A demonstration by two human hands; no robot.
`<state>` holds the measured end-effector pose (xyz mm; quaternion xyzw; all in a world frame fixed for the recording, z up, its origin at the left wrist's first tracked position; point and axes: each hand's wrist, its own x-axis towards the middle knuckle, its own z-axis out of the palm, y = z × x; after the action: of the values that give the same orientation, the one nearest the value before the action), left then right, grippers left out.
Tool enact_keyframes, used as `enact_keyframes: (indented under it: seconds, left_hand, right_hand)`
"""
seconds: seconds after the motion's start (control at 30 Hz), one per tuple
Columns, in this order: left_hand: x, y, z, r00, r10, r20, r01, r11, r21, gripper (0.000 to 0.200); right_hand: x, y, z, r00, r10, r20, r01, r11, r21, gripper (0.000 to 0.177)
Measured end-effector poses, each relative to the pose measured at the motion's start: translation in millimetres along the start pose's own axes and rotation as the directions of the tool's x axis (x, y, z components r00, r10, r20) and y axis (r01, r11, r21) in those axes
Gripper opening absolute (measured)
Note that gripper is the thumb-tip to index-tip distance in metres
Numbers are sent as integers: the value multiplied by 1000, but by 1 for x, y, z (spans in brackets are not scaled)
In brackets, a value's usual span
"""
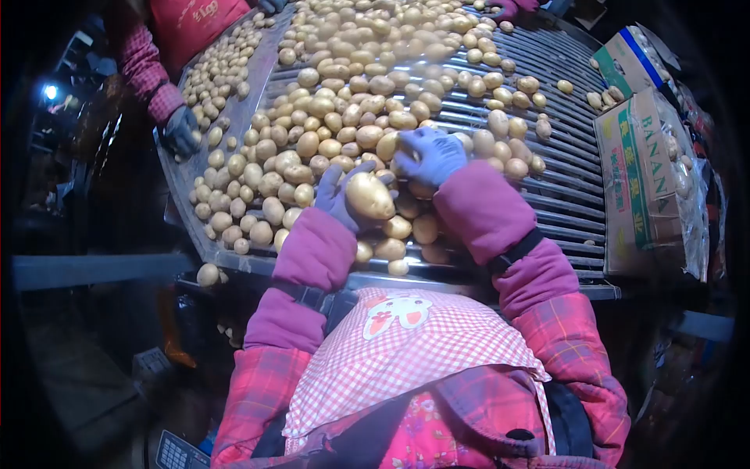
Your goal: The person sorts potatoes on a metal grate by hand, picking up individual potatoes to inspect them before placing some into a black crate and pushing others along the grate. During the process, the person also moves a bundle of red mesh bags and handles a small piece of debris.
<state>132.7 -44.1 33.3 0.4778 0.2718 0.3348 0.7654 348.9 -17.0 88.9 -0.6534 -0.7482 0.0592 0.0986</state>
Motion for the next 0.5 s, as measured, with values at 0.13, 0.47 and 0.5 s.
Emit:
enact_keyframes:
  seconds: [0.13, 0.47, 0.5]
  left_hand:
    - [0, -2, -10, 991, -54, 126, 131, 656, -744, 67]
    - [-18, 44, 4, 935, -347, 78, 288, 610, -738, 40]
    - [-21, 39, 0, 935, -353, -30, 228, 665, -711, 41]
  right_hand:
    - [-2, -27, 4, 992, -14, 124, 29, 993, -119, 55]
    - [3, -7, 6, 991, 101, 82, -98, 168, 981, 37]
    - [6, 13, 5, 964, 266, -9, -54, 229, 972, 36]
